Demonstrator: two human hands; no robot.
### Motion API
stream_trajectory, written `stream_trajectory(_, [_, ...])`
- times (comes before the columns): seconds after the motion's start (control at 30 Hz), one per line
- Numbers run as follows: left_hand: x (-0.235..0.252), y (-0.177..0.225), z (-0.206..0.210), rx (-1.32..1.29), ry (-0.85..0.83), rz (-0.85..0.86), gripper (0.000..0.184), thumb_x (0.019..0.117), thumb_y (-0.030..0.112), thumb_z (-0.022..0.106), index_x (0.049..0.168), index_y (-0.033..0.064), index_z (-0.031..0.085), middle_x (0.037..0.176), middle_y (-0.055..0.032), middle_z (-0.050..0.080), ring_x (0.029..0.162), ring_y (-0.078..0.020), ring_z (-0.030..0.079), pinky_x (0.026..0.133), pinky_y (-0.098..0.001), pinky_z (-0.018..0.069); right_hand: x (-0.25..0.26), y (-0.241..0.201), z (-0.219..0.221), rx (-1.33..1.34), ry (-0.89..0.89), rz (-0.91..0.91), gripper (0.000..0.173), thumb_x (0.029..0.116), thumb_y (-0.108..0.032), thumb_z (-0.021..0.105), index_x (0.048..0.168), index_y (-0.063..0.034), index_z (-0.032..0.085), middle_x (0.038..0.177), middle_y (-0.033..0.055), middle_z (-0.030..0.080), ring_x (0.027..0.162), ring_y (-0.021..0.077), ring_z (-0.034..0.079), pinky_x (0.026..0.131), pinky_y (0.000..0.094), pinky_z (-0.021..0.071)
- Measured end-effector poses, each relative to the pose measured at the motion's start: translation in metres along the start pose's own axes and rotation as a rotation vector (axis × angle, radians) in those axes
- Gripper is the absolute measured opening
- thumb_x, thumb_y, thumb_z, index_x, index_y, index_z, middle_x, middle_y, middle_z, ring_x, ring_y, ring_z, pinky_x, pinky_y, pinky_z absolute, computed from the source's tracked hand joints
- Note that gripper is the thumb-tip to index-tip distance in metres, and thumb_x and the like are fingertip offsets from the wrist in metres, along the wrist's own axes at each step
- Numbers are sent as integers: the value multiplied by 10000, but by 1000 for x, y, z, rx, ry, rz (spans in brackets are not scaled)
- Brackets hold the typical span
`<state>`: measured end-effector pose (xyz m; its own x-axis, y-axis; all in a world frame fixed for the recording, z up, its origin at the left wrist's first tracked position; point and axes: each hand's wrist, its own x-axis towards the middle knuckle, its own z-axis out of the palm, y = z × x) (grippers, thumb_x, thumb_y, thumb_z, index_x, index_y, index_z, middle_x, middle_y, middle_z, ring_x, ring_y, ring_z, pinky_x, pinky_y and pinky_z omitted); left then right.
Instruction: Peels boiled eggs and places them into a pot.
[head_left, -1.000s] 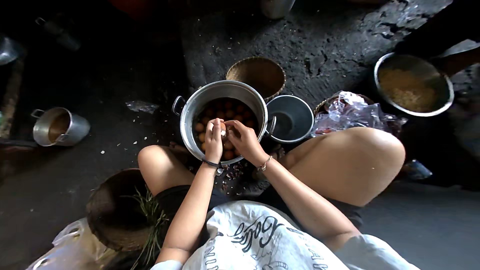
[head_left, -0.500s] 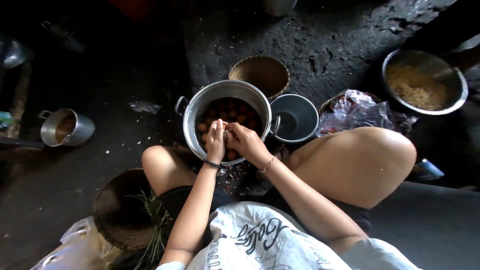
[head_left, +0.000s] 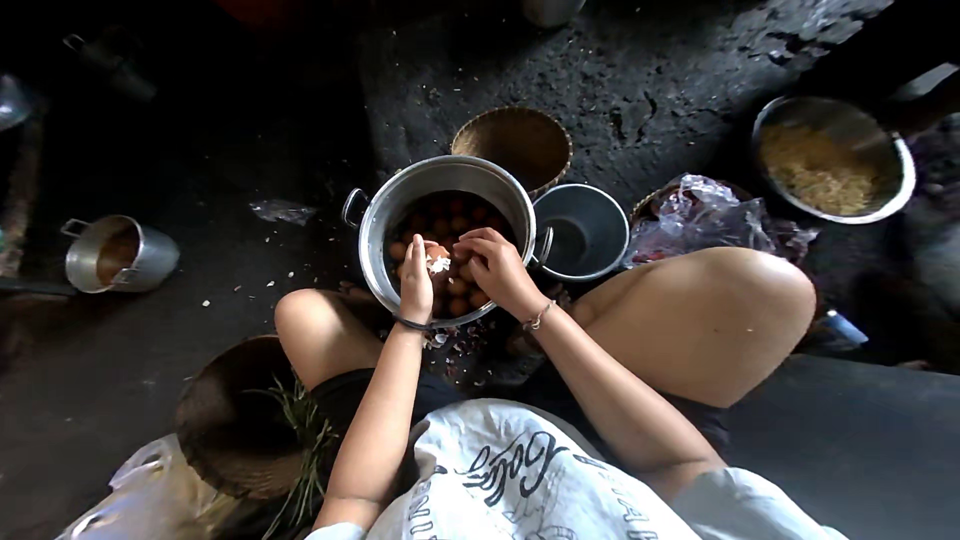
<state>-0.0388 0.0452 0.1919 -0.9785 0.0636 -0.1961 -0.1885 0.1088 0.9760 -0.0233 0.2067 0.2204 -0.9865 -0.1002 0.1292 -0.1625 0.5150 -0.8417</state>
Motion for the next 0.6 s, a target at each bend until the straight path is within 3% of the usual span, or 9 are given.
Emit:
stream_trajectory(0.07, [0, -1, -2, 49, -16, -2, 737, 1055, 644, 137, 1233, 123, 628, 1061, -52, 651, 915, -114, 611, 806, -344, 528, 0, 0, 0, 39, -25, -56, 257, 996, -76, 613, 1226, 2, 697, 1207, 184, 657, 1038, 248, 677, 905, 384, 581])
stream_trajectory(0.1, [0, -1, -1, 63, -20, -4, 726, 1053, 649, 139, 1207, 135, 628, 1008, -37, 636, 857, -98, 593, 745, -320, 517, 1, -2, 1, 53, -56, -72, 312, 994, -162, 665, 1271, -21, 677, 1163, 173, 666, 988, 235, 687, 871, 383, 594])
stream_trajectory(0.13, [-1, 0, -3, 73, -35, -7, 712, 1055, 647, 153, 1232, 139, 620, 1034, -37, 638, 874, -97, 596, 752, -320, 520, 2, -4, 1, 61, -95, -79, 376, 969, -208, 715, 1300, -37, 662, 1140, 171, 665, 965, 242, 683, 858, 401, 592])
stream_trajectory(0.17, [-2, 2, -4, 82, -47, -9, 707, 1061, 638, 175, 1284, 133, 617, 1101, -52, 649, 922, -107, 606, 786, -335, 524, 3, -5, 1, 51, -136, -85, 408, 961, -239, 731, 1316, -53, 656, 1131, 167, 662, 952, 246, 679, 848, 412, 591])
stream_trajectory(0.23, [-2, 3, -6, 110, -50, -2, 695, 1065, 629, 183, 1266, 126, 619, 1095, -55, 634, 913, -105, 593, 773, -331, 510, 4, -4, 1, -10, -182, -135, 384, 1003, -274, 674, 1322, -63, 657, 1111, 156, 666, 907, 238, 687, 817, 410, 601])
stream_trajectory(0.33, [-4, 10, -7, 142, -77, -12, 723, 1064, 628, 159, 1290, 111, 611, 1176, -84, 641, 996, -149, 611, 845, -397, 524, 2, -1, 2, -95, -141, -223, 301, 1065, -199, 552, 1291, -41, 674, 1094, 145, 692, 907, 245, 705, 826, 409, 603])
stream_trajectory(0.47, [-8, 19, -7, 169, -71, -17, 705, 1065, 627, 221, 1373, 103, 578, 1369, -108, 592, 1199, -197, 585, 996, -459, 487, -1, -4, 7, -147, -86, -239, 294, 1057, -148, 540, 1284, -13, 669, 1093, 168, 711, 902, 276, 726, 809, 430, 610])
stream_trajectory(0.6, [-8, 17, -3, 185, -75, 59, 660, 1086, 561, 244, 1325, 55, 594, 1336, -125, 599, 1201, -187, 580, 1019, -436, 477, -4, -6, 12, -229, -33, -225, 246, 1016, -86, 580, 1225, 9, 666, 1006, 179, 707, 791, 296, 718, 714, 446, 612])
